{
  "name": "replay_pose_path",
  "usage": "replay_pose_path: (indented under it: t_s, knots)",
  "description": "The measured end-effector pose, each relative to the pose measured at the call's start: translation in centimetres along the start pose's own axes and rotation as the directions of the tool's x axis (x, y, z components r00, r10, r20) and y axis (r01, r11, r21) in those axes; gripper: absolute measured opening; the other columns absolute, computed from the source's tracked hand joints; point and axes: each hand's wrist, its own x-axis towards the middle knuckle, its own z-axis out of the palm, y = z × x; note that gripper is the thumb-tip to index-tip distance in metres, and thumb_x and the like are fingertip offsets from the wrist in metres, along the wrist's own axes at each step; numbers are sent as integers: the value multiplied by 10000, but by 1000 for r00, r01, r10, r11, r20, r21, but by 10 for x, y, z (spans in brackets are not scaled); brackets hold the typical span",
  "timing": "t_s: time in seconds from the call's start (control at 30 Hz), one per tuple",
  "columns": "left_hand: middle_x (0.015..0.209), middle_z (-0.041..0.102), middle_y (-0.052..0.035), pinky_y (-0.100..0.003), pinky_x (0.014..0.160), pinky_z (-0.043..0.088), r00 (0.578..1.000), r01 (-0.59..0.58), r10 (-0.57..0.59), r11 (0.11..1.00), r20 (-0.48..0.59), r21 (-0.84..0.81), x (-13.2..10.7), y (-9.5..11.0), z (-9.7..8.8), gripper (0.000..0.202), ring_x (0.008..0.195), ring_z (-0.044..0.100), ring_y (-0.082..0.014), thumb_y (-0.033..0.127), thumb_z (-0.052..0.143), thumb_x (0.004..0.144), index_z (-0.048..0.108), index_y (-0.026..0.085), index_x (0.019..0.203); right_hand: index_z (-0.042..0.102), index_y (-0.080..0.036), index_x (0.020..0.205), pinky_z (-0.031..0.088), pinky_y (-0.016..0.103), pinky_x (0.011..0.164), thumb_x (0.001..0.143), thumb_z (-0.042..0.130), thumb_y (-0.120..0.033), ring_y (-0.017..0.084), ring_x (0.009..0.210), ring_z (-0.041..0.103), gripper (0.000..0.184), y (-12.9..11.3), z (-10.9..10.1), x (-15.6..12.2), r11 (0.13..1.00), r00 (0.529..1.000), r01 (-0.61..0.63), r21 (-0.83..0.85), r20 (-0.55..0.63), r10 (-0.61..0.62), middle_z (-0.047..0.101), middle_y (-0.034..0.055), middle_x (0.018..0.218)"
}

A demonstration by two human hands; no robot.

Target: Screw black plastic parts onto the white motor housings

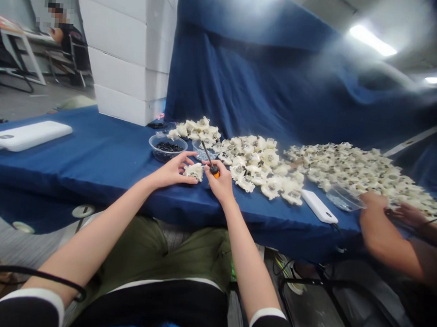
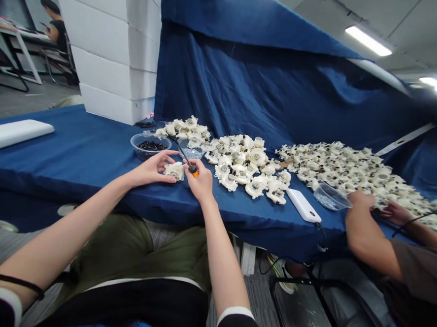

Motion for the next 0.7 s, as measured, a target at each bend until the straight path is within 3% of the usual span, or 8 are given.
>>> replay_pose_path:
  t_s: [0.17,0.33,0.5,0.6,0.7]
  knots:
    - [1104,630,-45,-356,865,568,997,13,-16,999,-79,-43,2,2,1,965,943,676,-190,367,957,576,446,271,1389,685,-236,986,505,255,739,898,608,-456,157,780,667,249,3,1,0,1000,1000,-3,4,7,3,743,12,910]
    - [1088,692,-67,-319,883,546,963,85,-135,974,-235,-210,2,10,-1,714,1025,663,-202,378,961,580,644,207,1197,707,-229,969,516,260,730,900,603,-485,156,745,657,286,7,0,2,999,1000,-11,30,22,11,740,11,863]
    - [1028,746,-108,-299,757,533,968,215,-245,922,-54,-321,1,17,0,580,856,684,-174,458,869,715,713,168,1193,729,-226,1030,526,281,868,921,580,-492,182,929,676,324,6,-2,4,998,1000,16,67,0,-16,753,39,1044]
    - [1123,744,-120,-303,820,536,963,268,-262,895,65,-357,-1,21,2,524,939,688,-185,465,828,762,732,179,1190,744,-223,1046,524,283,888,909,608,-475,186,946,684,317,7,-1,4,996,1000,17,88,23,-19,762,40,1050]
    - [1130,733,-87,-280,831,529,960,278,-263,883,92,-377,-1,22,4,465,961,674,-168,494,757,825,720,204,1186,762,-227,1051,524,273,865,897,632,-455,185,939,693,305,10,0,3,995,998,3,95,57,-9,772,34,1044]
